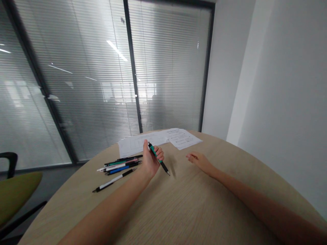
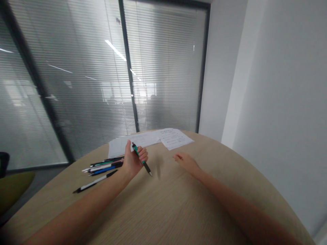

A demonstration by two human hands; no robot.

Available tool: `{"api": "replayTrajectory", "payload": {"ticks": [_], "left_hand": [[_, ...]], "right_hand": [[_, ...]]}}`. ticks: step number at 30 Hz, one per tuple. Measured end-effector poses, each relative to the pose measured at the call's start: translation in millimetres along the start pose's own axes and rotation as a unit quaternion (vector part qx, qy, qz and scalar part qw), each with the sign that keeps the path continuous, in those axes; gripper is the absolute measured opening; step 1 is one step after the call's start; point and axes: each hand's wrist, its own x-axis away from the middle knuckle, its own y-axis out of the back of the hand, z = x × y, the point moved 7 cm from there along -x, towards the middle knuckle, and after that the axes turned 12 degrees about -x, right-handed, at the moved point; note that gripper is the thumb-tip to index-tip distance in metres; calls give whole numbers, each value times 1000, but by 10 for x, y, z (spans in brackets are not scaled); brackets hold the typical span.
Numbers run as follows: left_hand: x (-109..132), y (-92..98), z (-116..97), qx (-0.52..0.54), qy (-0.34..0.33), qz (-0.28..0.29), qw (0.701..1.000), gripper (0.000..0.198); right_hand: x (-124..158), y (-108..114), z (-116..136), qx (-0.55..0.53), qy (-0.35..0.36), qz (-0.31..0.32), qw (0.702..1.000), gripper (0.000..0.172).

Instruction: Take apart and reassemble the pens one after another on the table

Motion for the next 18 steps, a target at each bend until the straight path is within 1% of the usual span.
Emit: {"api": "replayTrajectory", "payload": {"ticks": [2, 3, 4, 6, 8, 11, 15, 16, 18], "left_hand": [[16, -12, 30, 0, -5, -17, 1000, 51], [23, -14, 49, 1, -6, -26, 1000, 49], [27, -13, 71, 1, -5, -36, 999, 47], [29, -2, 116, -3, -1, -55, 998, 43], [22, 22, 146, -41, -3, -76, 996, 37], [-7, 70, 165, -131, -12, -97, 987, 25], [-58, 172, 208, -215, -8, -89, 973, 9], [-70, 211, 225, -236, -4, -84, 968, 9], [-95, 299, 271, -277, 9, -73, 958, 14]], "right_hand": [[56, -241, 161, -36, -1, 45, 998, 29], [100, -387, 229, -98, -19, 88, 991, 30], [151, -516, 294, -158, -41, 124, 979, 29], [253, -705, 409, -239, -79, 169, 953, 30], [308, -772, 488, -283, -91, 170, 940, 29], [290, -704, 487, -314, -94, 125, 936, 24], [192, -498, 342, -358, -111, 71, 925, 31], [170, -448, 298, -370, -117, 63, 920, 31], [134, -348, 208, -384, -126, 46, 914, 29]]}}
